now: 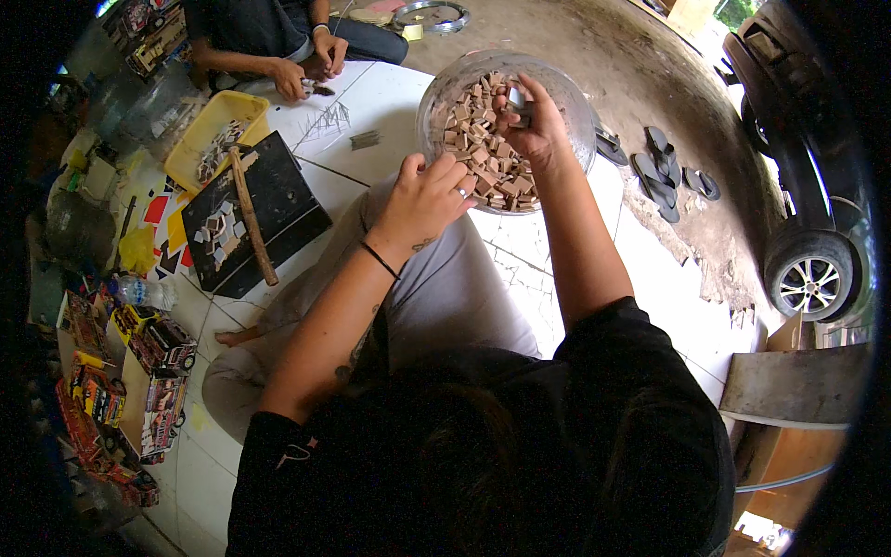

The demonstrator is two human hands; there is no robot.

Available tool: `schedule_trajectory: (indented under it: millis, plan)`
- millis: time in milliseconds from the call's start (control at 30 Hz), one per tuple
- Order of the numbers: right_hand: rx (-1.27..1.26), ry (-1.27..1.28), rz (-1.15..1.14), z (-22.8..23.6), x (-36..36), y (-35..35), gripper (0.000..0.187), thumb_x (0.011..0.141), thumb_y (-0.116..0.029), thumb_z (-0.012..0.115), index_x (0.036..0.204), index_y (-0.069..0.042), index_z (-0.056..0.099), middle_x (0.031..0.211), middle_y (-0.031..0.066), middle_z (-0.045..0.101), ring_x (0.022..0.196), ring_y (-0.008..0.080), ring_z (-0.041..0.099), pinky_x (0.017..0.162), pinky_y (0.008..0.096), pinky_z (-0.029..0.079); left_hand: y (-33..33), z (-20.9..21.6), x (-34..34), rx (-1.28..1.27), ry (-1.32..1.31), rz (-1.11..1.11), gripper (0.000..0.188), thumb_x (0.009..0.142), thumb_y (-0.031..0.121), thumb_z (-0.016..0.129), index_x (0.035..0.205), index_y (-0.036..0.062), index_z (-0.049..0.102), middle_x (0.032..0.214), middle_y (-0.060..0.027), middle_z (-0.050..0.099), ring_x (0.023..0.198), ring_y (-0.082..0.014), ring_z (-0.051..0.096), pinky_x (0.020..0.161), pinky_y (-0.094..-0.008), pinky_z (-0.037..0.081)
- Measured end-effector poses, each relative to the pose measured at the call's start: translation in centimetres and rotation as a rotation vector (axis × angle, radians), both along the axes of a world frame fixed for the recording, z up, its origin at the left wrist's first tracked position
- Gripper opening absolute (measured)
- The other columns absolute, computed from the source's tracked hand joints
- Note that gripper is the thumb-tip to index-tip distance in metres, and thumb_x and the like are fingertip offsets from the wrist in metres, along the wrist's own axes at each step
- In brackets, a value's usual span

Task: The person sits on the floor and uses a wooden mallet to break small rectangular blocks on a black board. They repeatedly pick up blocks, strike them, and transfer the broken pieces into a large plastic container.

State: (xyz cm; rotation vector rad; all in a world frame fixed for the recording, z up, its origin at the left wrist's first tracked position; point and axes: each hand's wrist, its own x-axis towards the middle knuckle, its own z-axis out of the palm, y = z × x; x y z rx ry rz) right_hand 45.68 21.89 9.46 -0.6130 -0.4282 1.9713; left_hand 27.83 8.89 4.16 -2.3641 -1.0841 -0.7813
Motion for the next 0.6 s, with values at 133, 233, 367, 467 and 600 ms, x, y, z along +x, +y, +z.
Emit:
schedule_trajectory:
  millis: [133, 233, 367, 467, 600]
  plan:
    - [0.237, -0.438, 0.108, 2.0, 1.5, 1.4, 0.023, 0.088, -0.024, 0.065, 0.087, -0.004, 0.054, 0.072, 0.0037, 0.054, 0.056, 0.0122, 0.050, 0.037, 0.0189, 0.031, 0.0, 0.0, 0.1, 0.016, -0.029, 0.003, 0.026, 0.075, 0.035, 0.068, 0.090, 0.0152, 0.058, 0.091, 0.0032, 0.049, 0.100, -0.0134, 0.045, 0.085, -0.0376, 0.031]
    - [0.426, -0.925, 0.204, 2.9, 3.5, 2.1, 0.023, 0.088, -0.023, 0.065, 0.104, -0.007, 0.064, 0.074, -0.0003, 0.058, 0.058, 0.0080, 0.050, 0.040, 0.0201, 0.033, -0.1, 0.0, 0.2, 0.024, -0.031, 0.012, 0.026, 0.075, 0.035, 0.068, 0.089, 0.0150, 0.058, 0.091, 0.0032, 0.049, 0.100, -0.0135, 0.045, 0.085, -0.0375, 0.031]
    - [0.913, -2.034, 0.543, 1.5, 4.1, 2.8, 0.018, 0.082, -0.018, 0.068, 0.098, -0.010, 0.071, 0.080, 0.0025, 0.069, 0.069, 0.0124, 0.063, 0.054, 0.0292, 0.049, -0.1, 0.0, 0.2, 0.017, -0.020, 0.027, 0.025, 0.076, 0.035, 0.067, 0.089, 0.0149, 0.058, 0.092, 0.0033, 0.050, 0.100, -0.0132, 0.045, 0.085, -0.0374, 0.031]
    - [1.228, -2.783, 1.100, -0.8, 3.3, 2.8, 0.022, 0.076, -0.018, 0.070, 0.094, -0.005, 0.071, 0.093, 0.0105, 0.070, 0.084, 0.0240, 0.068, 0.067, 0.0363, 0.055, -0.1, 0.1, 0.2, 0.012, 0.006, 0.036, 0.025, 0.076, 0.035, 0.067, 0.088, 0.0151, 0.057, 0.092, 0.0032, 0.050, 0.100, -0.0130, 0.045, 0.085, -0.0372, 0.031]
    - [0.964, -2.803, 0.938, -2.8, 2.7, 1.9, 0.019, 0.076, -0.014, 0.066, 0.093, -0.005, 0.072, 0.101, 0.0119, 0.070, 0.092, 0.0272, 0.068, 0.072, 0.0394, 0.056, -0.2, 0.0, 0.2, 0.014, 0.028, 0.048, 0.025, 0.077, 0.036, 0.065, 0.089, 0.0156, 0.057, 0.092, 0.0032, 0.051, 0.101, -0.0128, 0.045, 0.084, -0.0370, 0.031]
